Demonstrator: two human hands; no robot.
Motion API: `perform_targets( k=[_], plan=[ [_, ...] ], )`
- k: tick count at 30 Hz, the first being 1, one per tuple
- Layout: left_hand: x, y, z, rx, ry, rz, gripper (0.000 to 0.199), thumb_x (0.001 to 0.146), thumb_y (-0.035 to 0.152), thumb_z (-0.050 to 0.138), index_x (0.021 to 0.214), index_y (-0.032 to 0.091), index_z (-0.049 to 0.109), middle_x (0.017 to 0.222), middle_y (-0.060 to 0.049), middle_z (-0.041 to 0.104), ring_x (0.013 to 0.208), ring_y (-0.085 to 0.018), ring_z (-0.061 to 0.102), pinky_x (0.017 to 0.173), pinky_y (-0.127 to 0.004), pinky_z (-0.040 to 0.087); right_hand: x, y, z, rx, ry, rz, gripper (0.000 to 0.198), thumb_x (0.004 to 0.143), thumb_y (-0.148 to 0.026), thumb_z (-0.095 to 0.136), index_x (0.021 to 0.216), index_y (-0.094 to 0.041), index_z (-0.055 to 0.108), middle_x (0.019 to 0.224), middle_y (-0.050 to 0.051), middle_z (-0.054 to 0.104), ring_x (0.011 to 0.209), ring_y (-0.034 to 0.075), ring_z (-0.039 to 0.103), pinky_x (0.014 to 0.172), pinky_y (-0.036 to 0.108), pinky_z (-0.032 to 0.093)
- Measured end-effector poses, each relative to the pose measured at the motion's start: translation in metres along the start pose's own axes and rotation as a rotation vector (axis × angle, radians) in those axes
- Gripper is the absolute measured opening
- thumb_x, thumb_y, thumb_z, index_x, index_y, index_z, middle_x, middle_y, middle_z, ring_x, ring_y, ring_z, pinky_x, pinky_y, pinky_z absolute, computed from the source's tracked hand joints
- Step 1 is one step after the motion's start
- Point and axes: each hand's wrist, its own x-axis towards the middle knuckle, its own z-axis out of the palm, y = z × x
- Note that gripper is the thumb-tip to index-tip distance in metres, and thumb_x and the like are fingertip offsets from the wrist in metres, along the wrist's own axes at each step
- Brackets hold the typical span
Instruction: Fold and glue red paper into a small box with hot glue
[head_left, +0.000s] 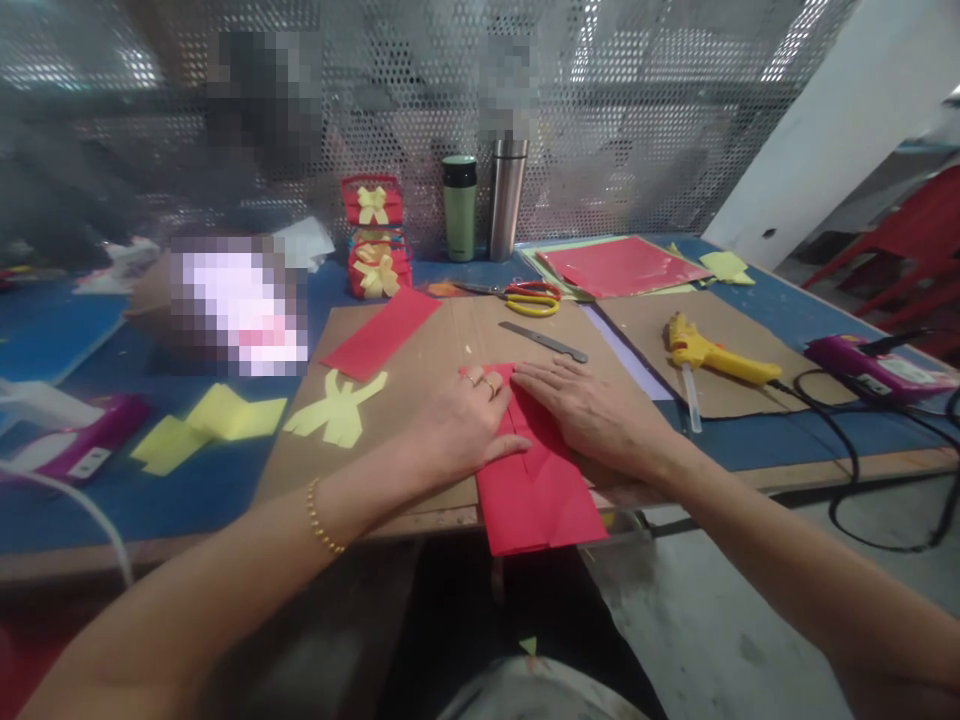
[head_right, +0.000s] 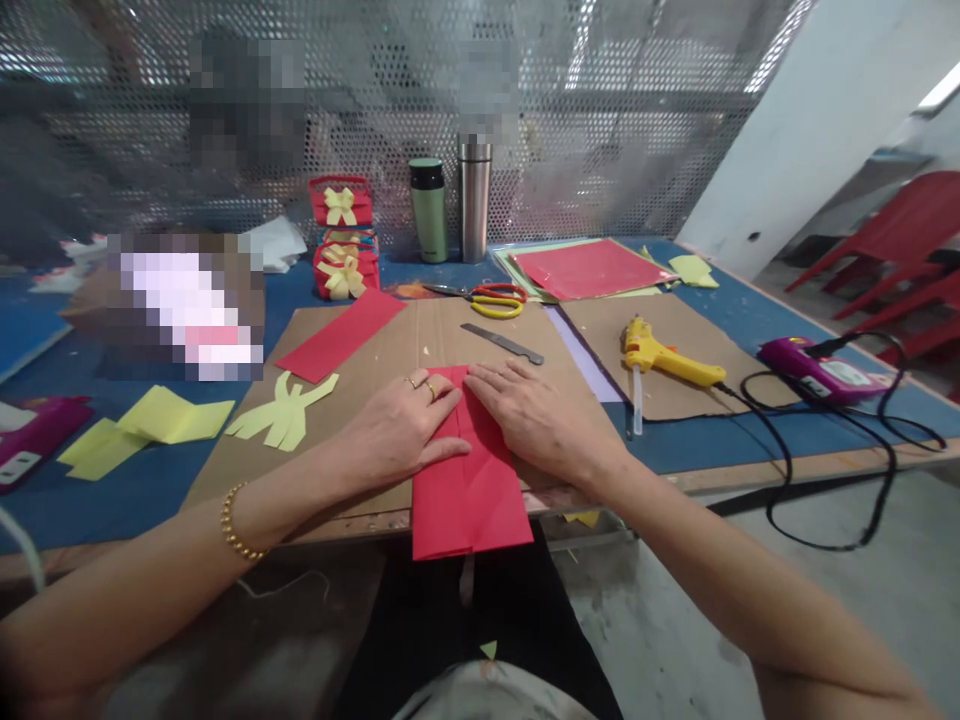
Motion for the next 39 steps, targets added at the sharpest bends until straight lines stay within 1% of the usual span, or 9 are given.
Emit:
perform_targets(
  k=[4, 9, 11, 14, 19, 23, 30, 35, 39],
  plan=[
    [-0.001, 0.001, 0.000, 0.025, -0.012, 0.005, 0.060, 0.100, 0.059, 0.053, 0.118, 0.004, 0.068, 0.115, -0.019, 0.068, 0.104, -0.030, 0.060, 0.095, -0.043, 0.048, 0.002, -0.001, -0.004, -0.071, -0.035, 0.001, 0.048, 0.096, -0.008, 0.042, 0.142, -0.007, 0.056, 0.149, 0.021, 0.060, 0.139, 0.028, 0.055, 0.117, 0.050, 0.039],
    [-0.001, 0.000, 0.001, 0.030, 0.014, 0.011, 0.060, 0.101, 0.059, 0.050, 0.118, 0.004, 0.068, 0.112, -0.019, 0.069, 0.105, -0.030, 0.061, 0.095, -0.043, 0.048, 0.019, -0.005, -0.019, -0.098, -0.078, 0.010, 0.035, 0.094, -0.014, 0.050, 0.126, -0.010, 0.065, 0.126, 0.021, 0.067, 0.113, 0.031, 0.060, 0.098, 0.045, 0.044],
    [-0.001, 0.000, 0.002, 0.031, 0.036, 0.020, 0.060, 0.101, 0.059, 0.050, 0.119, 0.005, 0.068, 0.113, -0.019, 0.069, 0.106, -0.030, 0.061, 0.096, -0.043, 0.048, 0.025, -0.006, -0.022, -0.099, -0.101, 0.010, 0.030, 0.096, -0.015, 0.049, 0.120, -0.012, 0.068, 0.116, 0.019, 0.067, 0.104, 0.030, 0.057, 0.091, 0.041, 0.042],
    [-0.001, 0.000, 0.001, 0.030, 0.041, 0.027, 0.061, 0.101, 0.058, 0.051, 0.119, 0.003, 0.068, 0.114, -0.020, 0.070, 0.107, -0.031, 0.062, 0.096, -0.043, 0.048, 0.030, -0.005, -0.020, -0.103, -0.123, 0.035, 0.027, 0.100, -0.015, 0.046, 0.112, -0.014, 0.071, 0.110, 0.017, 0.065, 0.098, 0.028, 0.053, 0.087, 0.038, 0.038],
    [-0.001, 0.000, 0.000, 0.030, 0.027, 0.024, 0.059, 0.101, 0.057, 0.052, 0.117, 0.003, 0.068, 0.111, -0.020, 0.070, 0.104, -0.031, 0.062, 0.096, -0.044, 0.049, 0.029, 0.002, -0.008, -0.089, -0.069, 0.050, 0.028, 0.102, -0.016, 0.046, 0.115, -0.015, 0.071, 0.109, 0.015, 0.063, 0.097, 0.027, 0.051, 0.083, 0.037, 0.035],
    [0.000, 0.001, -0.001, 0.024, 0.025, 0.023, 0.057, 0.101, 0.055, 0.052, 0.117, 0.003, 0.068, 0.112, -0.020, 0.070, 0.104, -0.031, 0.061, 0.096, -0.044, 0.049, 0.030, 0.008, 0.000, -0.089, -0.029, 0.075, 0.032, 0.102, -0.012, 0.043, 0.116, -0.015, 0.072, 0.109, 0.015, 0.064, 0.098, 0.026, 0.050, 0.082, 0.037, 0.033],
    [-0.001, 0.001, -0.003, 0.008, 0.017, 0.028, 0.056, 0.101, 0.054, 0.052, 0.119, 0.003, 0.067, 0.116, -0.022, 0.068, 0.106, -0.032, 0.060, 0.096, -0.046, 0.050, 0.035, 0.008, 0.001, -0.083, -0.039, 0.040, 0.030, 0.104, -0.022, 0.047, 0.118, -0.015, 0.073, 0.109, 0.016, 0.063, 0.098, 0.027, 0.049, 0.084, 0.038, 0.034],
    [0.000, 0.002, -0.003, 0.020, -0.002, 0.013, 0.058, 0.101, 0.055, 0.052, 0.121, 0.003, 0.066, 0.114, -0.020, 0.068, 0.105, -0.031, 0.060, 0.096, -0.045, 0.050, 0.028, 0.013, 0.003, -0.036, 0.009, 0.035, 0.037, 0.100, -0.009, 0.042, 0.117, -0.018, 0.073, 0.109, 0.014, 0.063, 0.098, 0.026, 0.051, 0.084, 0.038, 0.035],
    [0.000, 0.001, -0.002, -0.037, -0.030, -0.012, 0.057, 0.100, 0.055, 0.054, 0.121, 0.003, 0.067, 0.118, -0.022, 0.067, 0.110, -0.033, 0.060, 0.100, -0.049, 0.049, 0.023, 0.017, 0.006, 0.015, 0.038, 0.000, 0.037, 0.102, -0.013, 0.044, 0.123, -0.019, 0.074, 0.106, 0.013, 0.063, 0.099, 0.025, 0.052, 0.085, 0.038, 0.036]
  ],
)
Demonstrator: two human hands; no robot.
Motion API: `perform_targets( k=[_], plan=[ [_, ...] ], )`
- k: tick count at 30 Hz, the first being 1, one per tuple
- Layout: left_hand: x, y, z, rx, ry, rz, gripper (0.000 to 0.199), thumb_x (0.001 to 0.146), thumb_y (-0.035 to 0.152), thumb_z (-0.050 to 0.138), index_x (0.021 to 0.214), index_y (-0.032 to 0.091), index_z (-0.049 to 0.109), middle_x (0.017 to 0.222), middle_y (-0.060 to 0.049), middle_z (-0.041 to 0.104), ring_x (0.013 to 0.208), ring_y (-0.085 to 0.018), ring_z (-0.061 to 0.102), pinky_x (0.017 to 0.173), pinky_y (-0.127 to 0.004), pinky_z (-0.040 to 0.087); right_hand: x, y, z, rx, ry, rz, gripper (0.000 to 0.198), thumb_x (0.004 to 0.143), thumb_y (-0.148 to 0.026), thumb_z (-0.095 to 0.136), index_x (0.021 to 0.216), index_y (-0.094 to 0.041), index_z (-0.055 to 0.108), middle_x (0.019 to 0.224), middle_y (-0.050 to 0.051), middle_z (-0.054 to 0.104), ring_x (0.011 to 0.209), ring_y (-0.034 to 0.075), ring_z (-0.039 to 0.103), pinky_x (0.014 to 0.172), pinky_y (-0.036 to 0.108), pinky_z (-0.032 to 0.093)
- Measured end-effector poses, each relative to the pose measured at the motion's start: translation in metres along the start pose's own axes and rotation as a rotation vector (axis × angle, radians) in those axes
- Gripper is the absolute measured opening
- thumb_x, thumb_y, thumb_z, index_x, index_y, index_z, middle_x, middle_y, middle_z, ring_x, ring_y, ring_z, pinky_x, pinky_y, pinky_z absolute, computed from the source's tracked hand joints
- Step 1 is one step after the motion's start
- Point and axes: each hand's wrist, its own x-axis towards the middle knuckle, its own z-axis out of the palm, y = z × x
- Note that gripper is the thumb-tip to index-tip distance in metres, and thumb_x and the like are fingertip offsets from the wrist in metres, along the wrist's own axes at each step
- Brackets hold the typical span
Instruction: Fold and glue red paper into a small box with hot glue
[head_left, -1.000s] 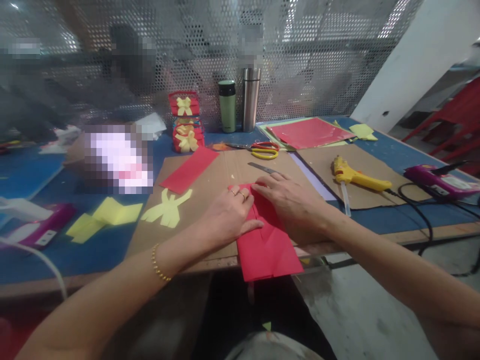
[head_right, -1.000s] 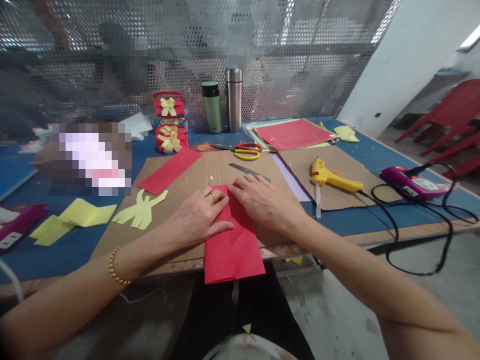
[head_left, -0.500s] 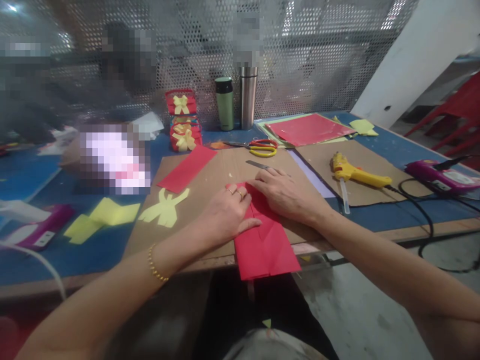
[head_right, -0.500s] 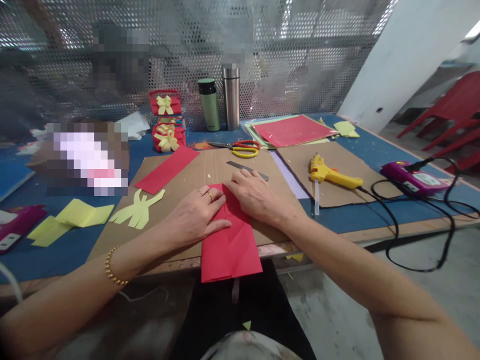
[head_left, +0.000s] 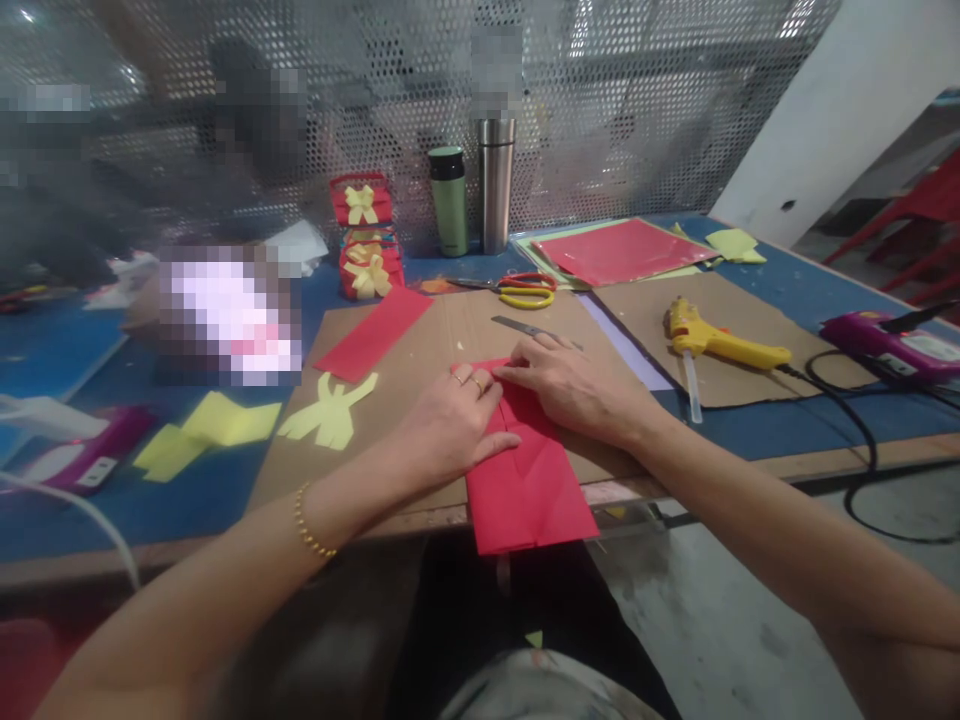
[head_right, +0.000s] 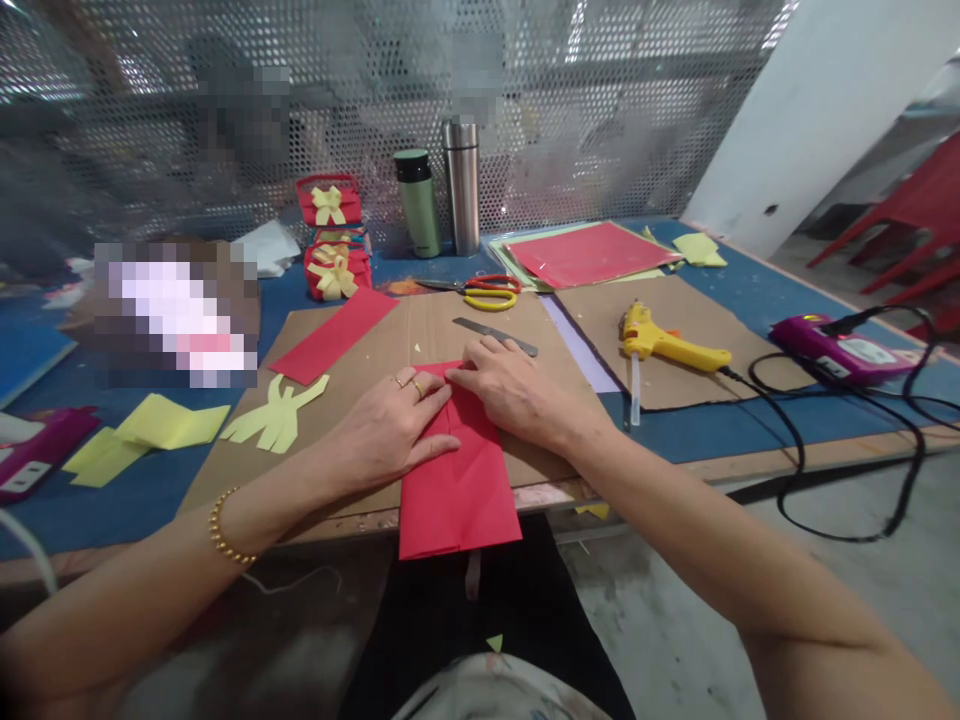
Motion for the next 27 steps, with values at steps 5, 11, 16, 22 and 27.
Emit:
perform_targets(
  k=[5, 11, 16, 22, 27],
  plan=[
    [-0.003, -0.010, -0.004, -0.227, 0.050, -0.038, 0.039, 0.103, 0.042, 0.054, 0.124, 0.011, 0.065, 0.122, -0.016, 0.067, 0.113, -0.028, 0.060, 0.100, -0.045, 0.052, 0.000, 0.000, 0.001, 0.017, -0.009, -0.013, 0.037, 0.100, -0.012, 0.047, 0.122, -0.018, 0.076, 0.104, 0.013, 0.063, 0.098, 0.026, 0.052, 0.083, 0.038, 0.037],
    [-0.004, -0.029, -0.006, -0.230, 0.170, -0.246, 0.029, 0.102, 0.023, 0.047, 0.117, 0.011, 0.068, 0.110, -0.013, 0.065, 0.104, -0.025, 0.060, 0.097, -0.044, 0.051, -0.002, 0.006, 0.005, 0.026, 0.022, -0.043, 0.044, 0.093, -0.004, 0.046, 0.124, -0.017, 0.075, 0.107, 0.014, 0.064, 0.099, 0.026, 0.053, 0.087, 0.040, 0.041],
    [-0.001, -0.031, 0.001, -0.238, 0.086, -0.177, 0.038, 0.102, 0.018, 0.040, 0.123, 0.018, 0.071, 0.107, -0.011, 0.061, 0.102, -0.022, 0.058, 0.094, -0.039, 0.050, -0.002, 0.006, 0.006, 0.017, 0.035, -0.053, 0.048, 0.092, -0.001, 0.043, 0.122, -0.017, 0.076, 0.108, 0.014, 0.064, 0.098, 0.026, 0.053, 0.087, 0.041, 0.042],
    [0.000, -0.025, 0.001, -0.173, 0.049, -0.162, 0.038, 0.104, 0.022, 0.040, 0.120, 0.021, 0.075, 0.103, -0.010, 0.060, 0.097, -0.023, 0.057, 0.089, -0.039, 0.048, -0.002, 0.006, 0.007, 0.031, 0.022, -0.048, 0.048, 0.091, -0.002, 0.043, 0.122, -0.018, 0.076, 0.108, 0.014, 0.063, 0.097, 0.026, 0.053, 0.086, 0.041, 0.043],
    [0.003, -0.023, -0.003, -0.143, 0.030, -0.179, 0.038, 0.105, 0.025, 0.038, 0.124, 0.017, 0.070, 0.106, -0.012, 0.061, 0.098, -0.024, 0.057, 0.089, -0.040, 0.047, -0.003, 0.007, 0.006, 0.031, 0.011, -0.046, 0.043, 0.096, -0.006, 0.042, 0.121, -0.018, 0.075, 0.105, 0.014, 0.062, 0.095, 0.025, 0.052, 0.085, 0.041, 0.042]
  ],
)
